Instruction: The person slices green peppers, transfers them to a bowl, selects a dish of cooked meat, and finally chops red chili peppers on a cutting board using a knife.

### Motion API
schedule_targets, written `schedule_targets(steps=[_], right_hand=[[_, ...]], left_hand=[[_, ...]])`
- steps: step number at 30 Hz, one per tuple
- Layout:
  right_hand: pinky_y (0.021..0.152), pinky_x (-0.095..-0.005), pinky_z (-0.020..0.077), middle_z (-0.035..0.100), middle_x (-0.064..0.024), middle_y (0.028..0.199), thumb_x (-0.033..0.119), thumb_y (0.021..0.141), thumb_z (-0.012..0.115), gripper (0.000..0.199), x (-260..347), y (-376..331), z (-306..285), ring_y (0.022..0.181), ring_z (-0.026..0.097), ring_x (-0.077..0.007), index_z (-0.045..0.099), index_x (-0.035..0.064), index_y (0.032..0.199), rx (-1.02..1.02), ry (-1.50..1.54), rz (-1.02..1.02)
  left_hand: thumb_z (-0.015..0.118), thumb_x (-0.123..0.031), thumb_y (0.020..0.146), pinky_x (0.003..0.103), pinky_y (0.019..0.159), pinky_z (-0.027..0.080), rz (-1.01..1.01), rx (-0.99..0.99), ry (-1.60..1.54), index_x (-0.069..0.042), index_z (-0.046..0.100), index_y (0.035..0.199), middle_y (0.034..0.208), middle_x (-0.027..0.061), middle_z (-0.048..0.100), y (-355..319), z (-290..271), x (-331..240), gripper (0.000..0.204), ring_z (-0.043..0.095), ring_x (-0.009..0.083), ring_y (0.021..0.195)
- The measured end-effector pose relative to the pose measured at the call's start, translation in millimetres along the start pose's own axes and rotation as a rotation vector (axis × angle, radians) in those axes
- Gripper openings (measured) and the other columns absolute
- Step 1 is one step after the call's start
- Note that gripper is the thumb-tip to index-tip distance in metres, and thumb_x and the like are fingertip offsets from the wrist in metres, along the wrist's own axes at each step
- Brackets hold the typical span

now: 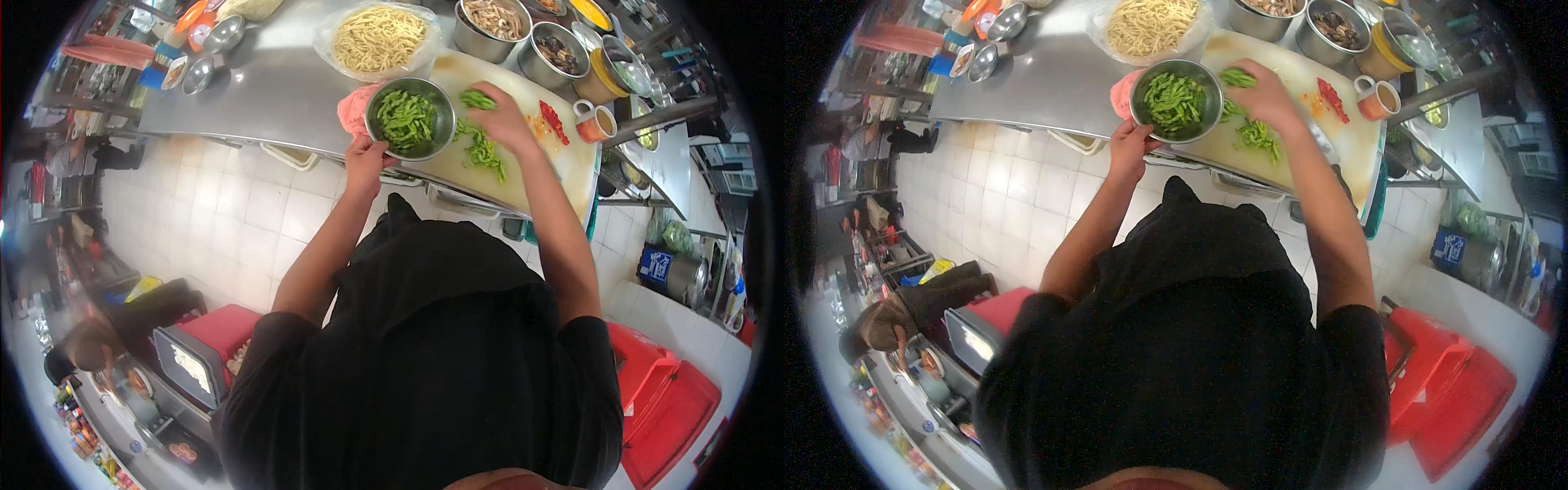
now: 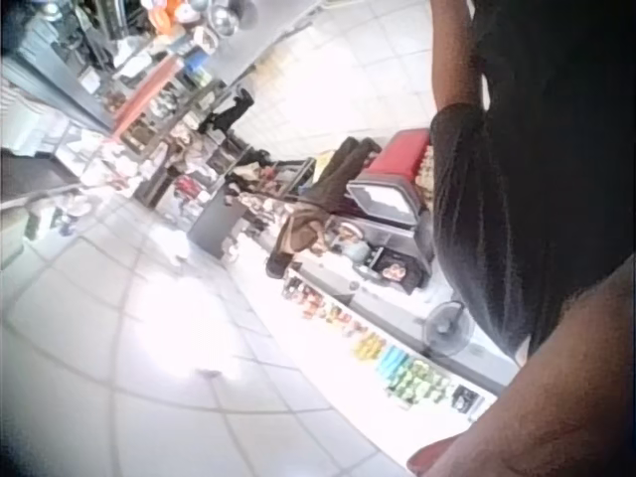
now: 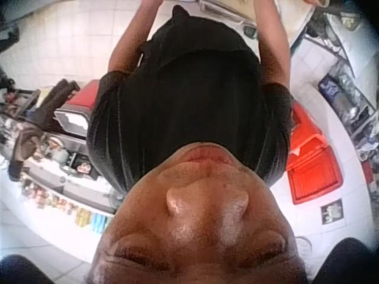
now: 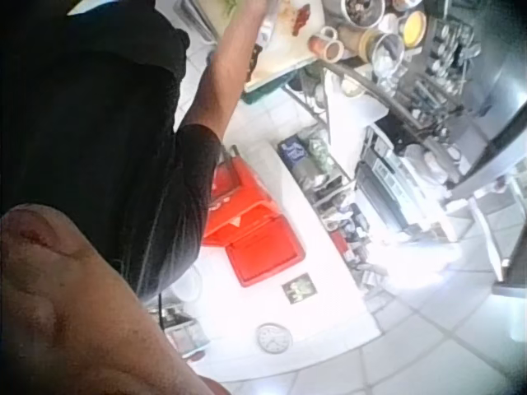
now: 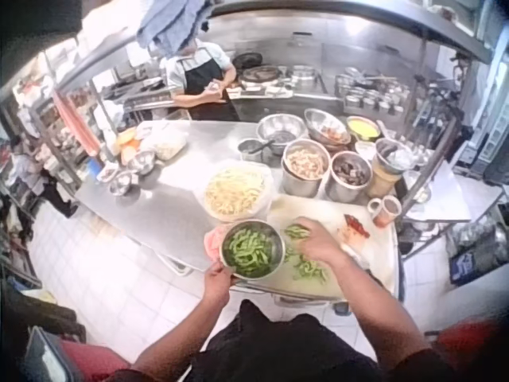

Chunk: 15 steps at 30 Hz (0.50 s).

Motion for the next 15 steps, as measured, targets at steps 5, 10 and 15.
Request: schedule_targets(steps=[5,10,15], right_hand=[[0.076,-0.0337,0.0561,0.073,-0.0122,0.111,0.018,0.083,0.072,0.048,25.4,13.3,62.3,0.084,0.071,-0.0238,0.065,0.0117,0.13,-0.014,-0.391,-0.301],[0.088,-0.0401,0.0547,0.073,-0.0186,0.102,0.022,0.082,0.07,0.033,13.8,14.1,40.0,0.093,0.071,-0.0342,0.073,0.0085,0.113,-0.12,-0.45,-0.169],[0.08,-0.035,0.0554,0.074,-0.0144,0.091,0.018,0.086,0.066,0.021,-7.3,-7.5,2.4,0.086,0.072,-0.0269,0.075,0.0051,0.101,-0.309,-0.351,-0.126]], left_hand=[[0.06,0.0,0.09,0.031,0.068,0.065,-0.05,0.087,0.023,0.002,0.063,0.102,0.096,0.0105,0.069,-15.6,8.5,-13.7,0.012,0.07,0.0201,0.081],[0.059,0.002,0.088,0.034,0.067,0.065,-0.077,0.088,-0.002,0.001,0.064,0.102,0.094,0.009,0.067,-17.7,16.0,7.9,0.015,0.07,0.0199,0.083],[0.058,0.002,0.089,0.036,0.067,0.066,-0.085,0.017,0.005,0.0,0.064,0.102,0.089,0.0072,0.064,-17.8,3.0,23.8,0.015,0.068,0.0195,0.079]])
Point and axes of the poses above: each hand's wrist, its own y-axis towards the middle knuckle, its own z-axis out of the palm, x = y × z, the point moved 2 cm from there along y, towards the middle knuckle
